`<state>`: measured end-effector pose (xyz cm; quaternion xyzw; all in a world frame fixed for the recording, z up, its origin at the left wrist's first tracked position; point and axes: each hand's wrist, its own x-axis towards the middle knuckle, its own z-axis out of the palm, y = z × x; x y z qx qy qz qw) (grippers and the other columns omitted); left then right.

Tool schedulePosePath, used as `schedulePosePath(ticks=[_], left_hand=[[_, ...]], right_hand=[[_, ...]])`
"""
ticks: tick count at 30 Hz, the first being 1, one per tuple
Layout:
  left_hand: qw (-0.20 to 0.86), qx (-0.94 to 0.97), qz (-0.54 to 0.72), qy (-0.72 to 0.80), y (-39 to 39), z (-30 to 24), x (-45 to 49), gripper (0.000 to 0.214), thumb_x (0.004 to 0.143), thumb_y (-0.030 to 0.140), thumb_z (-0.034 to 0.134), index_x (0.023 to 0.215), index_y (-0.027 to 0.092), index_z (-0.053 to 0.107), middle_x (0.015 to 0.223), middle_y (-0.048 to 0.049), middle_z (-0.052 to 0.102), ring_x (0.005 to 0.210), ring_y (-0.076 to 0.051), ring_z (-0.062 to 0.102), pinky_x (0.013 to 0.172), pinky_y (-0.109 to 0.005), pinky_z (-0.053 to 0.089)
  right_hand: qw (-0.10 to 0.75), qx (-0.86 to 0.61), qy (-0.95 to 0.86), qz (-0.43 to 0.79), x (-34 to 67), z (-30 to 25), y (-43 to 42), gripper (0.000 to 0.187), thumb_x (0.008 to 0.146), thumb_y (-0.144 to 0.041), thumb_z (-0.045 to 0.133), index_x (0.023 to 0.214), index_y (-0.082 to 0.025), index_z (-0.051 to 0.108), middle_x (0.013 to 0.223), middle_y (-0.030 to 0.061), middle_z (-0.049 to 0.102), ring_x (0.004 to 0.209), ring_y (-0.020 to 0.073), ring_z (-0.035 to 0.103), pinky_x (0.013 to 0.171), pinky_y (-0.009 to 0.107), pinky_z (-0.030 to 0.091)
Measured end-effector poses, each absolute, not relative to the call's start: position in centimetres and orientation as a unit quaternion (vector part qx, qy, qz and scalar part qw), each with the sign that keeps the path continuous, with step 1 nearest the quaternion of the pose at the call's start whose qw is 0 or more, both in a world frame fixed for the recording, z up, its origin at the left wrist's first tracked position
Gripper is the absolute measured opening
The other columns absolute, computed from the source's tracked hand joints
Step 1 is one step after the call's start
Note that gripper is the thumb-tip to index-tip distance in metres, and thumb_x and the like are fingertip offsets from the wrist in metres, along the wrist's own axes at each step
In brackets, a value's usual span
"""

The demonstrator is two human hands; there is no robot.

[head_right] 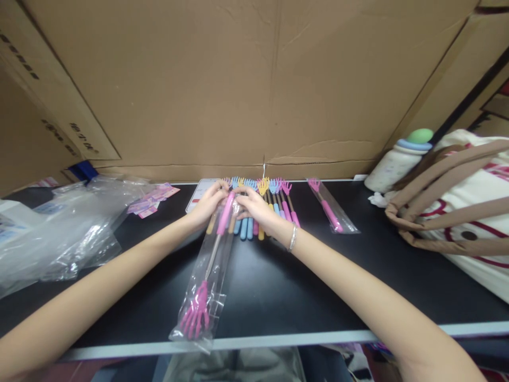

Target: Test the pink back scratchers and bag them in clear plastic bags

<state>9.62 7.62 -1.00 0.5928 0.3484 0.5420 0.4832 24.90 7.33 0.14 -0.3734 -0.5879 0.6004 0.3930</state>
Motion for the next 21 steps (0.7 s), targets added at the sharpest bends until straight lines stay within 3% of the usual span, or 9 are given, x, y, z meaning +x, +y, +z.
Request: schedulePosePath(ticks=[6, 13, 21], left_hand=[[0.478, 0.599, 0.543, 0.343, 7.49, -0.87, 9.65, 0.007, 0.076, 0.013, 0.046, 0.08, 0.019, 0.044, 0.071, 0.0047, 0.042, 0.061, -0.009, 0.042, 0.057, -0.017, 0.035], [0.474, 0.602, 0.547, 0.337, 7.7, -1.0, 9.7, 0.009, 0.075, 0.009, 0.045, 0.077, 0.018, 0.045, 0.072, 0.0045, 0.041, 0.062, -0.008, 0.04, 0.057, -0.015, 0.034], [0.501, 0.586, 0.53, 0.353, 7.22, -0.95, 9.82, 0.005, 0.08, 0.016, 0.048, 0.08, 0.019, 0.044, 0.07, 0.0047, 0.043, 0.06, -0.008, 0.046, 0.055, -0.016, 0.038]], right_hand=[[0.404, -0.364, -0.616, 0.569, 24.91, 0.57, 6.86, 0.024, 0.079, -0.017, 0.048, 0.101, -0.024, 0.053, 0.077, -0.0031, 0.051, 0.067, 0.0093, 0.054, 0.057, 0.021, 0.051], [0.434, -0.358, -0.632, 0.534, 24.71, 0.28, 6.9, 0.017, 0.077, -0.021, 0.047, 0.092, -0.023, 0.056, 0.073, -0.0033, 0.047, 0.068, 0.0108, 0.051, 0.057, 0.022, 0.048], [0.438, -0.389, -0.637, 0.5, 24.74, 0.51, 6.63, 0.01, 0.077, -0.02, 0.051, 0.084, -0.019, 0.058, 0.072, -0.0028, 0.05, 0.063, 0.0085, 0.048, 0.052, 0.018, 0.041]])
